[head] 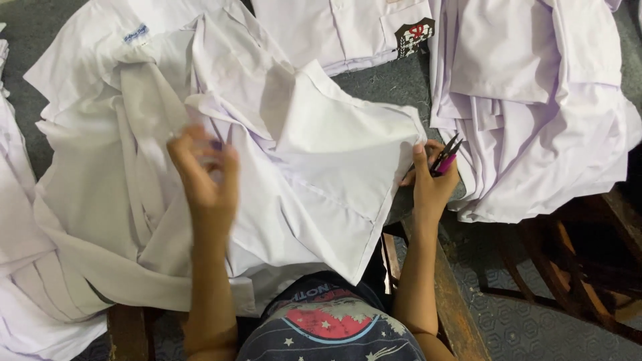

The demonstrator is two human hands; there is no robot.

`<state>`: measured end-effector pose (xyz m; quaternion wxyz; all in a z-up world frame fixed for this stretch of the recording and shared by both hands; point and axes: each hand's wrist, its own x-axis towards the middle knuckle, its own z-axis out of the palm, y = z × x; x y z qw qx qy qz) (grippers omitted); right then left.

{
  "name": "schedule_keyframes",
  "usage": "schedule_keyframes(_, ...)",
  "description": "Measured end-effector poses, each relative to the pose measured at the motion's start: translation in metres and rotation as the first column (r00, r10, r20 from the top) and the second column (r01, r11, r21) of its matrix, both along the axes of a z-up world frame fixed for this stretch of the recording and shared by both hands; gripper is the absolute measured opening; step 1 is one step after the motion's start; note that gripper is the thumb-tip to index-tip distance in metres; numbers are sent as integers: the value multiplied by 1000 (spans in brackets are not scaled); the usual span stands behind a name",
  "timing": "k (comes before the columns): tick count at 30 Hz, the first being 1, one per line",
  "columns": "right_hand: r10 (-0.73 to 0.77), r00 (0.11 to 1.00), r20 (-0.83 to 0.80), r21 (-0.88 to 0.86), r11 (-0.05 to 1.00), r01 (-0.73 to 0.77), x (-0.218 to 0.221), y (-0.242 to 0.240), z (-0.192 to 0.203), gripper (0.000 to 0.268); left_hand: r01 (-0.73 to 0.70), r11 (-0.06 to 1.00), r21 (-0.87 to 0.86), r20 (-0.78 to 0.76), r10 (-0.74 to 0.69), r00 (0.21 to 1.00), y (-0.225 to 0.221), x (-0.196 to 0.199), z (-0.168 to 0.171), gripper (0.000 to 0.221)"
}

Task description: Trimming loose threads from white shirts using scissors and folding them neatly.

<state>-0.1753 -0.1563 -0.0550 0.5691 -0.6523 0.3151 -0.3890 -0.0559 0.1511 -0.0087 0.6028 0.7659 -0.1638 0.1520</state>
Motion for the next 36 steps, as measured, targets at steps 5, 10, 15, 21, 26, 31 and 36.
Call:
schedule_keyframes(5,22,993,-116,-51,998,-28,-22,2,16,31,255,923,289,358,-351,865,-9,-53,1,19)
schedule_keyframes(10,64,947,-316,30,998,-57,-42,11,23,38,397,761,513,259,-579,773,-44,-82,-8,19)
schedule_keyframes(15,120,868,-482,34,992,-119,-55,21,26,44,360,687,632,176,-579,796,-67,-70,-31,17)
schedule_keyframes(21,172,852,-494,98,985,-142,-50,32,42,48,304,627,717,69,-498,864,-69,-58,-41,13)
schedule_keyframes(26,190,891,-412,125,981,-151,-50,28,28,47,258,627,735,109,-485,868,-72,-53,-50,12)
schedule_keyframes(31,226,887,-403,106,974,-200,-52,27,31,44,59,658,751,255,-371,893,-82,-37,-55,14)
schedule_keyframes(36,399,849,-346,258,911,-323,-60,23,16,36,62,695,716,286,-374,882,-87,-27,-48,11)
